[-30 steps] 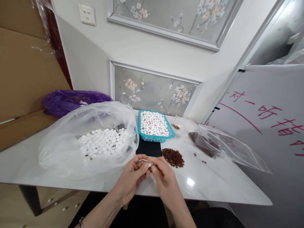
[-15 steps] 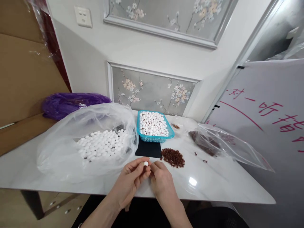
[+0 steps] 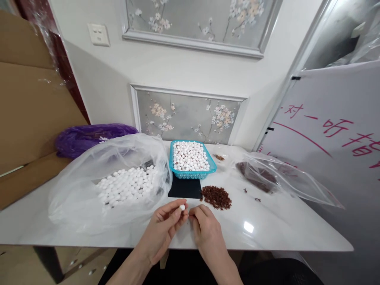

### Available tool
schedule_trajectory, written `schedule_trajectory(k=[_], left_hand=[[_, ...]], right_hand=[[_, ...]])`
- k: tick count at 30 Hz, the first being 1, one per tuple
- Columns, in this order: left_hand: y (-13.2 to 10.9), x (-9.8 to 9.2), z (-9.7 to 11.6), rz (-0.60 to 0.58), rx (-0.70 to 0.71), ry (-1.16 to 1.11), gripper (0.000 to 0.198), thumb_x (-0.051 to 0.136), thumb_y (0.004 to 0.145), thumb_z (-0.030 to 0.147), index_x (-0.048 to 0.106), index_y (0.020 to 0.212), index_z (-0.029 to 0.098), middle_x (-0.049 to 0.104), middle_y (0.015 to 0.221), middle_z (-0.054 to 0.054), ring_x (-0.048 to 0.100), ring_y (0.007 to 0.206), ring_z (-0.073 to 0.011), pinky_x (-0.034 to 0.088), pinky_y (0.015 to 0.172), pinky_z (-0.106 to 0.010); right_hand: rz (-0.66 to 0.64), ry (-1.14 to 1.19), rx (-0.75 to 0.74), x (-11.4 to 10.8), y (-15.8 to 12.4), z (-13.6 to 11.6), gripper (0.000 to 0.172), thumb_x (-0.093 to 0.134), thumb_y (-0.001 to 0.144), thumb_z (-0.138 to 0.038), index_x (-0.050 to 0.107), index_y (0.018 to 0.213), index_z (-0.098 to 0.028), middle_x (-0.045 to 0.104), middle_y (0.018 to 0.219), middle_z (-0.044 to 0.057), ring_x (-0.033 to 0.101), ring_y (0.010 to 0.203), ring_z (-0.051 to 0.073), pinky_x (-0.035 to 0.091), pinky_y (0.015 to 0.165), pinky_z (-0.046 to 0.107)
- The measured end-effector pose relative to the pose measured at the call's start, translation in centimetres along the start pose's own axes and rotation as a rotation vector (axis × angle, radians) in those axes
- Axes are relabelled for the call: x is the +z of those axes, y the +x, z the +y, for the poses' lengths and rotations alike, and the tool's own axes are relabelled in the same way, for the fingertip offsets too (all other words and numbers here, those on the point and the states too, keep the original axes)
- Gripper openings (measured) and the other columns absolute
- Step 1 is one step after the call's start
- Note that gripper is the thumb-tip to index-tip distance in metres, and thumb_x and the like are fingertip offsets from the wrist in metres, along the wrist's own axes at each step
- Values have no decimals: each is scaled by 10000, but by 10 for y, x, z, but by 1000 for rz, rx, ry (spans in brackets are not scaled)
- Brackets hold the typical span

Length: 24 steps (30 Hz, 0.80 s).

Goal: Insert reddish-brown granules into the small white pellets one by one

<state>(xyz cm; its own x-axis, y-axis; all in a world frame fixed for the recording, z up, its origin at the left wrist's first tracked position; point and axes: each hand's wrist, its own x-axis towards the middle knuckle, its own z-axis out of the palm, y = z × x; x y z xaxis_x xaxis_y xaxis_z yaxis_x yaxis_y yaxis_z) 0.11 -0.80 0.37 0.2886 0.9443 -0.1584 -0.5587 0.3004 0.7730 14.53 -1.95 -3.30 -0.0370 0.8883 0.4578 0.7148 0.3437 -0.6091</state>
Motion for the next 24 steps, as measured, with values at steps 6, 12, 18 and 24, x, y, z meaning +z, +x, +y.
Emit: schedule_trajectory(k=[6, 12, 18, 24], left_hand=[[29, 39, 20, -43, 192, 302, 171, 643, 765, 295, 667, 862, 156, 604, 701, -4, 525, 583, -65, 465, 601, -173], [96, 66, 54, 99, 453, 685, 549, 589, 765, 238, 463, 1285, 120, 481, 1326, -190, 580, 1034, -206, 457, 860, -298], [78, 17, 98, 121, 491, 1084, 430, 586, 743, 297, 615, 1148, 158, 627, 1191, -125, 611, 989, -244, 455, 851, -322], [36, -47, 146, 257, 451, 1532, 226, 537, 714, 234, 732, 819, 192, 731, 884, -87, 622, 851, -298, 417, 796, -373]], right_hand=[[15, -65, -32, 6, -1, 0, 180, 439, 856, -90, 578, 809, -195, 561, 785, 35, 547, 727, 169, 432, 659, 255], [-52, -64, -28, 3, -4, 1, 202, 411, 886, -142, 535, 743, -211, 544, 756, 19, 546, 710, 170, 426, 646, 262], [34, -17, -42, 6, -7, 6, 229, 357, 915, -247, 539, 777, -225, 556, 790, 30, 567, 698, 171, 453, 629, 258], [126, 64, 4, 6, -5, 5, 206, 348, 912, -245, 504, 778, -223, 575, 777, 33, 578, 658, 160, 466, 616, 244]])
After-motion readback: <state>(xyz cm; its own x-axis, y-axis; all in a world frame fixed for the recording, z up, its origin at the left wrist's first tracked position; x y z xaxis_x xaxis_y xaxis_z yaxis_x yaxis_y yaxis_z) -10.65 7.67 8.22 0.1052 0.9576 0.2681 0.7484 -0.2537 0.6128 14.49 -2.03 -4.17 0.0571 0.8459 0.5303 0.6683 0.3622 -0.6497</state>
